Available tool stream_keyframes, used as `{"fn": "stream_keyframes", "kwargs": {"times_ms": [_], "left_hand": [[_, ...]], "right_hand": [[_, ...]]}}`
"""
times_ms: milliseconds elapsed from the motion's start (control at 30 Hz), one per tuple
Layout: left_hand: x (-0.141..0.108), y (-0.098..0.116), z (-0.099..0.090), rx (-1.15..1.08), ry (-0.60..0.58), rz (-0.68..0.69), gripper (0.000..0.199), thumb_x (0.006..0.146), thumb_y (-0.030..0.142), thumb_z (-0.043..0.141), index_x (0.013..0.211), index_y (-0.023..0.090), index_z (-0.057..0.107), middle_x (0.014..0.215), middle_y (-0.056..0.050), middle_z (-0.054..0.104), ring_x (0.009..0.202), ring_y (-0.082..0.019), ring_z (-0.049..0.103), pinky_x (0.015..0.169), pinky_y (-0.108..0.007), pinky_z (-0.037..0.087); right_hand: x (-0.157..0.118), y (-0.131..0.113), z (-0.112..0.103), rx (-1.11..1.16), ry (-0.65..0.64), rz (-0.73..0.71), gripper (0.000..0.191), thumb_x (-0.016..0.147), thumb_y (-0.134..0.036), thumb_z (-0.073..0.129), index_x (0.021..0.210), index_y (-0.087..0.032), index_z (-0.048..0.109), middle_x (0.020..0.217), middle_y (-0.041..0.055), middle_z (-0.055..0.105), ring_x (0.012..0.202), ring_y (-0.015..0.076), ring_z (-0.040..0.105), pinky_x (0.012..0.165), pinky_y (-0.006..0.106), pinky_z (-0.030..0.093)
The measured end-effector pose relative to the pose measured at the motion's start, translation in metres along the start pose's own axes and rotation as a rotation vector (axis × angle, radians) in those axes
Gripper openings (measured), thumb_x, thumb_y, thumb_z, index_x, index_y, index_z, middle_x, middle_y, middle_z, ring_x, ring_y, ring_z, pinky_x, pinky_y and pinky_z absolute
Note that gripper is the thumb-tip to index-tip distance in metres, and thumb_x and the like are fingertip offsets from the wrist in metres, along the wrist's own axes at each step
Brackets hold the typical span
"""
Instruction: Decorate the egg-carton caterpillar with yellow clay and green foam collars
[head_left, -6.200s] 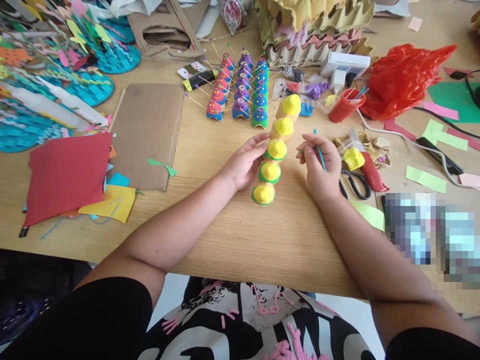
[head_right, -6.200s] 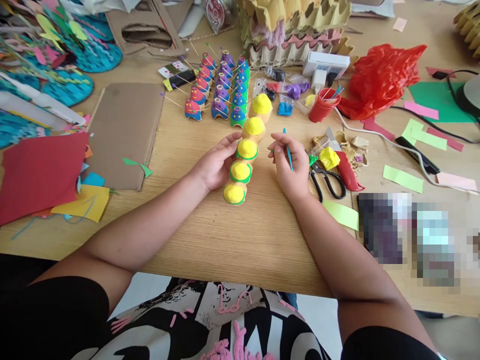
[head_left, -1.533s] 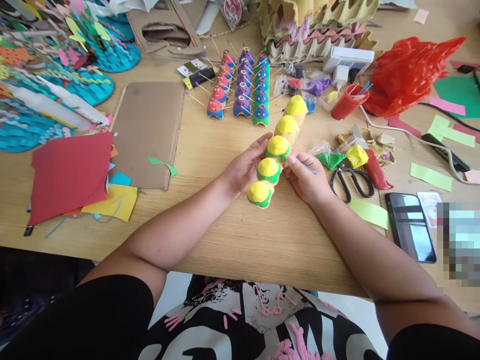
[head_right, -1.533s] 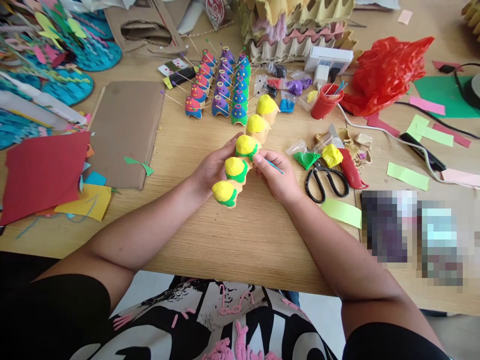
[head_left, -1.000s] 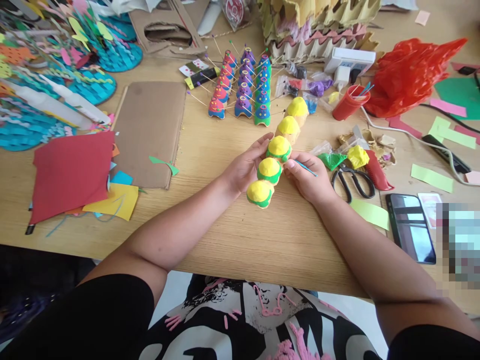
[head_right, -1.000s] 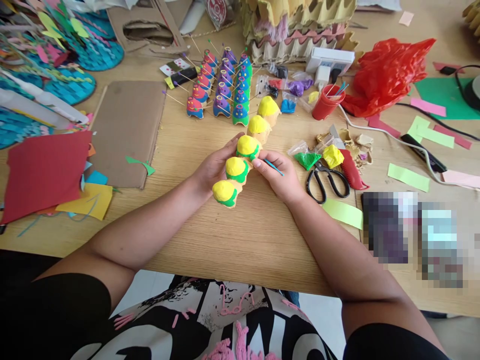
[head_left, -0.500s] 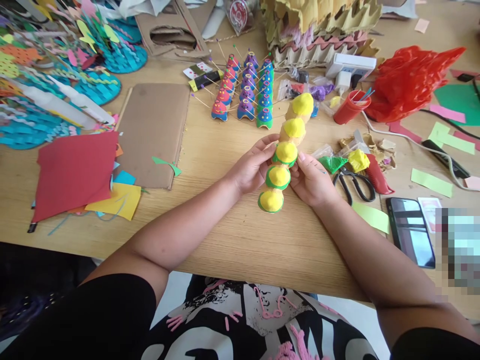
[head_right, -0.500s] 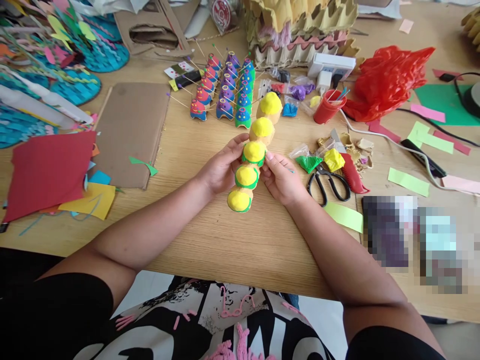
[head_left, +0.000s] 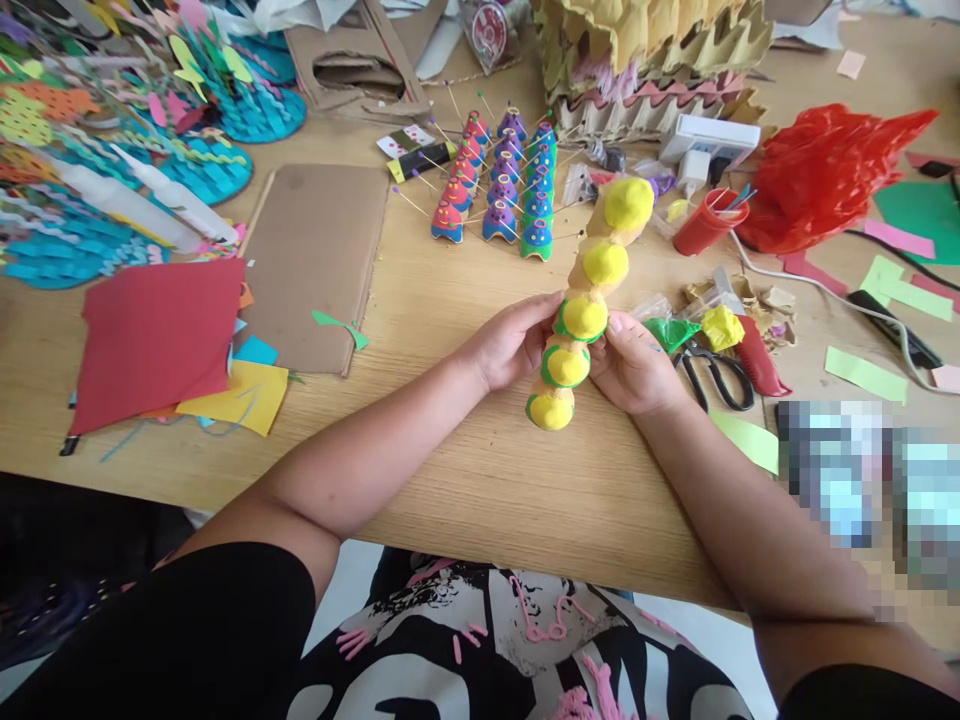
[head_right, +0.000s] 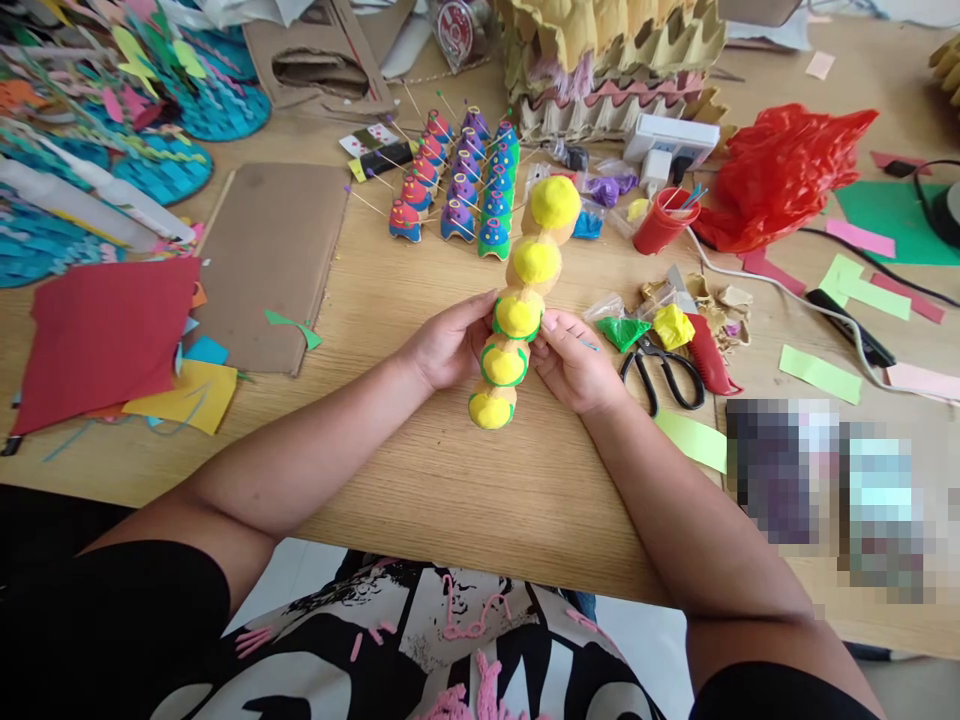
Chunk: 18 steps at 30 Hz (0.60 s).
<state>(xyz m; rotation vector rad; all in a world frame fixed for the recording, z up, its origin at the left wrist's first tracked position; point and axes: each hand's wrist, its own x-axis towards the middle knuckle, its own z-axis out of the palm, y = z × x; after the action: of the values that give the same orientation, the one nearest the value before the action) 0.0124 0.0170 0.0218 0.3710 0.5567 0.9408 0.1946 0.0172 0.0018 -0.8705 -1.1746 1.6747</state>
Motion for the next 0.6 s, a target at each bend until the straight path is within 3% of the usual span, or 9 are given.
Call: {"fn": "stream_keyframes", "kwargs": {"times_ms": [100,233,400,500,600], "left_hand": [[-0.0014,0.0002,0.0011,0.060,-0.044,0.006,0.028,0.106,0.025,0.053,0.116,0.016,0.077,0.088,-0.010,0.084,0.081,-0.023,0.081,0.067,-0.030,0.062],[-0.0007,-0.0016,0.0001,0.109,-0.005,0.003,0.026,0.104,0.025,0.056,0.110,0.016,0.080,0.092,-0.010,0.084,0.088,-0.025,0.082,0.070,-0.030,0.062],[0.0031,-0.0065,-0.0031,0.098,0.041,0.060,0.015,0.099,0.023,0.066,0.095,0.018,0.080,0.086,-0.006,0.082,0.080,-0.022,0.079,0.067,-0.029,0.058],[0.0027,-0.0073,-0.0028,0.162,0.026,0.117,0.019,0.100,0.021,0.065,0.083,0.016,0.075,0.083,-0.006,0.080,0.075,-0.017,0.075,0.067,-0.026,0.056],[0.0016,-0.0066,-0.0035,0.202,-0.017,0.131,0.020,0.101,0.028,0.066,0.090,0.013,0.074,0.088,-0.008,0.081,0.082,-0.020,0.078,0.071,-0.027,0.058]], "right_hand": [[0.0003,0.0000,0.0000,0.004,-0.012,0.017,0.058,0.075,-0.078,0.078,0.069,-0.027,0.050,0.065,-0.0034,0.041,0.060,0.0161,0.038,0.062,0.035,0.042],[0.0003,0.0005,0.0015,0.000,0.010,0.018,0.057,0.080,-0.077,0.075,0.070,-0.027,0.048,0.064,-0.0041,0.039,0.059,0.0165,0.041,0.062,0.035,0.043],[0.0000,0.0019,0.0020,0.098,0.035,0.032,0.054,0.077,-0.068,0.084,0.067,-0.026,0.051,0.063,-0.0047,0.041,0.058,0.0147,0.040,0.060,0.033,0.040],[0.0001,0.0020,0.0015,0.153,0.032,0.049,0.052,0.076,-0.064,0.087,0.067,-0.025,0.054,0.063,-0.0051,0.040,0.058,0.0137,0.037,0.059,0.031,0.037],[0.0004,0.0014,0.0015,0.170,0.009,0.054,0.052,0.079,-0.065,0.085,0.067,-0.025,0.053,0.063,-0.0053,0.038,0.058,0.0133,0.036,0.058,0.031,0.036]]}}
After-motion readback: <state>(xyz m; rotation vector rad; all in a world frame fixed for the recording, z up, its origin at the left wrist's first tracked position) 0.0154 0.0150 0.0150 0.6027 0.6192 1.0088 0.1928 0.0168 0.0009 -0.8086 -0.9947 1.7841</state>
